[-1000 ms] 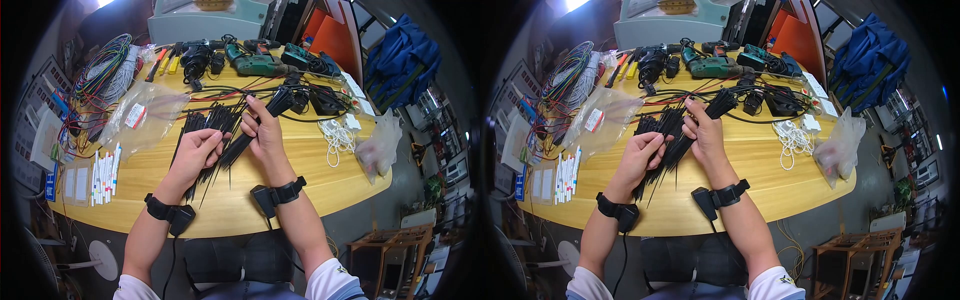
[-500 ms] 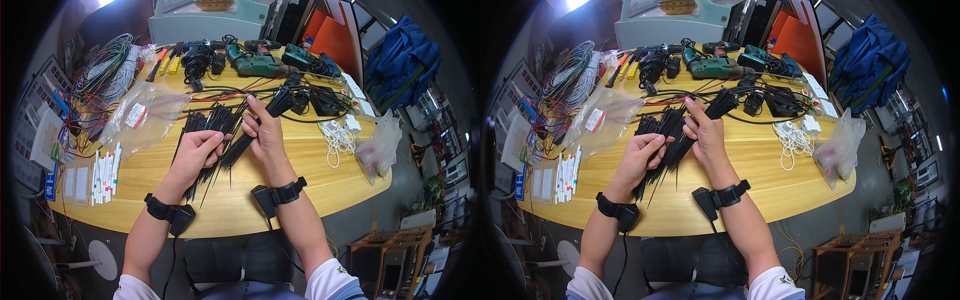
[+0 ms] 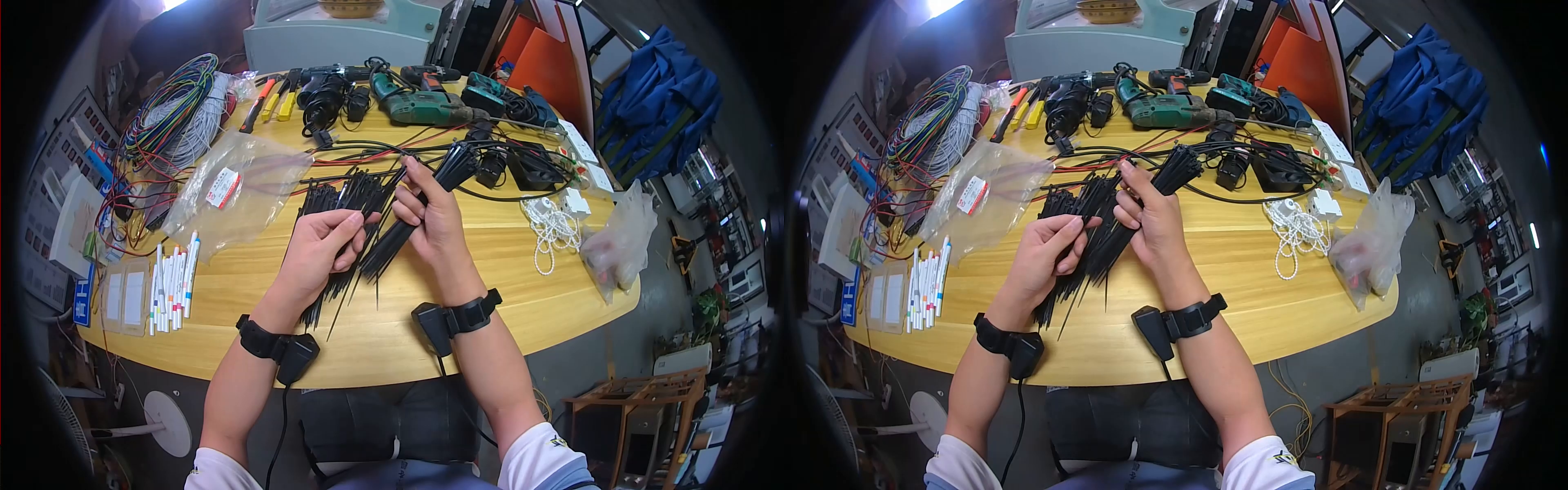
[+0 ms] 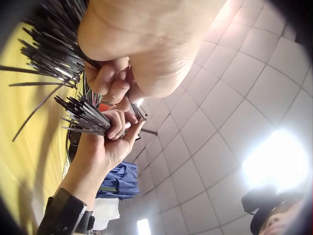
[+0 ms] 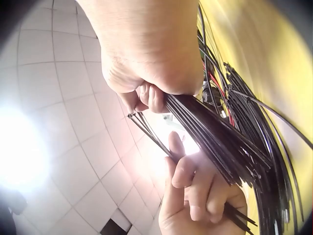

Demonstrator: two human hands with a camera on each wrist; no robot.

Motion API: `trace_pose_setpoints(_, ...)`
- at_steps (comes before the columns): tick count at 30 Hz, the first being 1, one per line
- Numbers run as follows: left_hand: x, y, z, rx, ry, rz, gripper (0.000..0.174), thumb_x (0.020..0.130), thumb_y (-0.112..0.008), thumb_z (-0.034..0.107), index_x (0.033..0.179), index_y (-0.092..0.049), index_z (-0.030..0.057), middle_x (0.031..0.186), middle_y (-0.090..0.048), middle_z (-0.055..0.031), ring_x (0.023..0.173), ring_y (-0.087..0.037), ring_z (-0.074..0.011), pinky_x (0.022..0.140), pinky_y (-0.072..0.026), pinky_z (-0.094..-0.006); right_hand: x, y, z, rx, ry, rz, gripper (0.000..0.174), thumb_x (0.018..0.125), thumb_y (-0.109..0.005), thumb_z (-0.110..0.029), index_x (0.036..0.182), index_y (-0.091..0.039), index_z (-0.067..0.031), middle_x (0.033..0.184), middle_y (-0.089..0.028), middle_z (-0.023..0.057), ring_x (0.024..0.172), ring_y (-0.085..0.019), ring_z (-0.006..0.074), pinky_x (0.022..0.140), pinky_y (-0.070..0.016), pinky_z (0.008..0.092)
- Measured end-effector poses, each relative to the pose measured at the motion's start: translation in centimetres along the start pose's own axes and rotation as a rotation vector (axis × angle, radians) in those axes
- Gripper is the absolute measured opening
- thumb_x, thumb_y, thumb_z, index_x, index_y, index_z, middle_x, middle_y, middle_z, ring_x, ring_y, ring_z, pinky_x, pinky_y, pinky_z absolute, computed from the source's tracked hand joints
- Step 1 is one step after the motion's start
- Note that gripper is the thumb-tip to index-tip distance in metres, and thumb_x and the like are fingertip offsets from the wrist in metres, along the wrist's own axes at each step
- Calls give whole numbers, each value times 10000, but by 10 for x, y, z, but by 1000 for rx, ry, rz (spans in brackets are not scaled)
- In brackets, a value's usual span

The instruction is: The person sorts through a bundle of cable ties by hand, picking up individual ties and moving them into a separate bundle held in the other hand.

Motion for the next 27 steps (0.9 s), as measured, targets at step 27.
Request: trace_pose_setpoints(27,1,0,-1,-32,-2,49,275,1006,-536,193,1082,-632,-53,709,-560,4,457,-411,-35,413,-293,-180,-3,-6,6,-135,33,-17,135,889,-709,-107,844,-595,-50,628,-434,-68,451,-323,8,403,-239,186)
Point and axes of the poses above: each hand's wrist, its own x-axis towards the middle knuckle, its own y-axis out of the back of the hand, z = x × y, the point moved 1 cm from there along x, towards the middle knuckle
